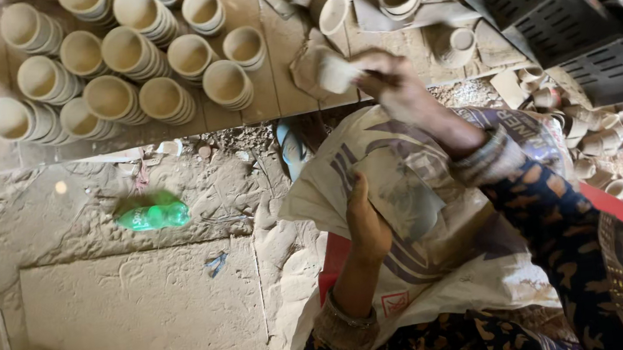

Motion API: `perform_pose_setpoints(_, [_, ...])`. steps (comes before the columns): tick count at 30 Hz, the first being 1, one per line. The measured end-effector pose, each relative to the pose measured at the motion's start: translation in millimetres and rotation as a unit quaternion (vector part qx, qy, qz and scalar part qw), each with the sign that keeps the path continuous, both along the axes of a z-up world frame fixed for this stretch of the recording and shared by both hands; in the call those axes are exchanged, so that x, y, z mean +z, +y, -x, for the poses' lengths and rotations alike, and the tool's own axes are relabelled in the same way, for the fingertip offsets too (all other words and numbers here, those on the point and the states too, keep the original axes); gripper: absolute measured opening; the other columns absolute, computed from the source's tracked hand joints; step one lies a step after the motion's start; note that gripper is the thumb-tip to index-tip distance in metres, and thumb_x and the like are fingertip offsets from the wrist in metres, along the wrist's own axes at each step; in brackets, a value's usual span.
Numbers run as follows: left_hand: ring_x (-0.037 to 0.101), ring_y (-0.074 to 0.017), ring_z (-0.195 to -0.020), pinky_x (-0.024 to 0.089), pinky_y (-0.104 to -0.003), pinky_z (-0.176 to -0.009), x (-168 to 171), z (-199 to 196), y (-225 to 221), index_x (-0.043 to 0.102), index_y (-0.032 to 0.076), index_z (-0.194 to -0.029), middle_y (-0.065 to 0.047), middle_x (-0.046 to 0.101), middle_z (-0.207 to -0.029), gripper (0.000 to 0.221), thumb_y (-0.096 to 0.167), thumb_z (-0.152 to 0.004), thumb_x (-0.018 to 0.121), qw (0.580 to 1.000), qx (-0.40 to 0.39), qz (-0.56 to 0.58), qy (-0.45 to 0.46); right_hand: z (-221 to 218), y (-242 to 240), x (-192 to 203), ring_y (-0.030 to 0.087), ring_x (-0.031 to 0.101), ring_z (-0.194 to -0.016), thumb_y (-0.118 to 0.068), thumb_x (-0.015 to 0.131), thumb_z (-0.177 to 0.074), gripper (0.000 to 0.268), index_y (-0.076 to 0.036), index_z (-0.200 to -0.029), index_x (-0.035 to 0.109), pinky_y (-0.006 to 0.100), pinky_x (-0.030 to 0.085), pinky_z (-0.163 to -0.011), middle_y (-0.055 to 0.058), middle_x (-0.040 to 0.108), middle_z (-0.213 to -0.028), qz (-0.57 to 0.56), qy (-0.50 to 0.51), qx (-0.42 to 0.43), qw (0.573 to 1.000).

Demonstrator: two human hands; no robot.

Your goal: The person sits on a red chair and smooths the exterior and interior surfaces of small clay cups using a flat sanding tool. They handle the cups one at a time, rotating them to ensure even smoothing, and place the finished items onto a nearby wooden board.

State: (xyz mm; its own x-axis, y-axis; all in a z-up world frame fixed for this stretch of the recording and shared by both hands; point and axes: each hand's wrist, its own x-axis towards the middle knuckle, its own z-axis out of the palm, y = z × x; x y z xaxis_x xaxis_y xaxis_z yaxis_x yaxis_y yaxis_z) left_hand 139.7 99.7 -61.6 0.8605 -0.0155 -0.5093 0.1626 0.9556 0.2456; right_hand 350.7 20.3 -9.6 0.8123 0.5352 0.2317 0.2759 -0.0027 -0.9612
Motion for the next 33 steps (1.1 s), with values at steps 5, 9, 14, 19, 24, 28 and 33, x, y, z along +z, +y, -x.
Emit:
perform_pose_setpoints(5, [0.062,-0.0205,-0.118,0.049,-0.038,-0.103,5.8,-3.1,9.7,0.058,0.005,-0.137,-0.006,0.065,-0.13,0.048,0.039,-0.103,0.054,0.999,0.019,-0.023,0.014,-64.0,98.3,-21.7,0.025,0.064,-0.116,-0.002,0.076,-0.092,0.016,-0.013,-0.102,0.078,0.043,0.052,-0.104,0.002,0.076,-0.113,0.186,-0.411,-0.098,0.887])
perform_pose_setpoints(9, [0.063,-0.02,-0.114,0.051,-0.037,-0.098,13.7,-7.0,13.7,0.059,0.003,-0.136,-0.007,0.065,-0.126,0.048,0.039,-0.105,0.054,0.998,0.039,-0.058,-0.002,-85.6,142.7,-28.9,0.029,0.06,-0.119,0.004,0.074,-0.089,0.026,-0.015,-0.106,0.079,0.043,0.053,-0.102,0.007,0.073,-0.119,0.22,-0.415,-0.114,0.875])
perform_pose_setpoints(14, [0.064,-0.0182,-0.113,0.052,-0.033,-0.097,15.5,0.2,14.5,0.061,0.001,-0.134,-0.007,0.067,-0.124,0.049,0.04,-0.105,0.053,0.997,0.042,-0.06,0.0,-92.3,167.9,-59.1,0.032,0.059,-0.123,0.01,0.067,-0.077,0.043,-0.015,-0.109,0.079,0.039,0.055,-0.097,0.008,0.072,-0.122,0.265,-0.435,-0.096,0.855])
perform_pose_setpoints(19, [0.065,-0.0173,-0.111,0.053,-0.034,-0.096,7.6,-6.2,15.3,0.06,0.003,-0.133,-0.005,0.067,-0.122,0.047,0.039,-0.103,0.053,0.998,0.044,-0.037,0.018,-105.9,176.6,-101.2,0.028,0.054,-0.135,0.012,0.064,-0.084,0.048,-0.017,-0.121,0.073,0.037,0.053,-0.107,0.005,0.068,-0.135,0.337,-0.396,-0.055,0.852])
perform_pose_setpoints(24, [0.064,-0.017,-0.111,0.052,-0.032,-0.098,2.1,0.8,14.1,0.061,-0.003,-0.133,-0.008,0.067,-0.125,0.05,0.039,-0.109,0.052,0.992,0.039,-0.12,-0.023,-94.9,132.7,-115.5,0.033,0.041,-0.147,0.002,0.064,-0.095,0.069,-0.007,-0.16,0.043,0.043,0.041,-0.118,0.018,0.048,-0.16,0.323,-0.374,-0.015,0.869])
perform_pose_setpoints(28, [0.066,-0.0204,-0.111,0.054,-0.036,-0.098,6.5,0.6,16.4,0.06,-0.001,-0.134,-0.01,0.066,-0.125,0.048,0.039,-0.11,0.05,0.993,0.028,-0.056,-0.104,-73.2,59.5,-87.5,0.041,0.038,-0.144,-0.013,0.072,-0.094,0.069,-0.009,-0.155,0.043,0.047,0.032,-0.118,0.024,0.042,-0.16,0.38,-0.349,-0.081,0.853])
perform_pose_setpoints(33, [0.067,-0.0242,-0.108,0.056,-0.04,-0.094,20.2,-2.7,17.1,0.059,0.005,-0.136,-0.009,0.068,-0.123,0.046,0.037,-0.105,0.048,1.0,-0.008,-0.005,0.019,-53.7,-53.8,-38.9,0.037,0.043,-0.15,-0.015,0.078,-0.097,0.063,-0.008,-0.154,0.051,0.046,0.036,-0.122,0.018,0.047,-0.161,0.334,-0.332,-0.148,0.87])
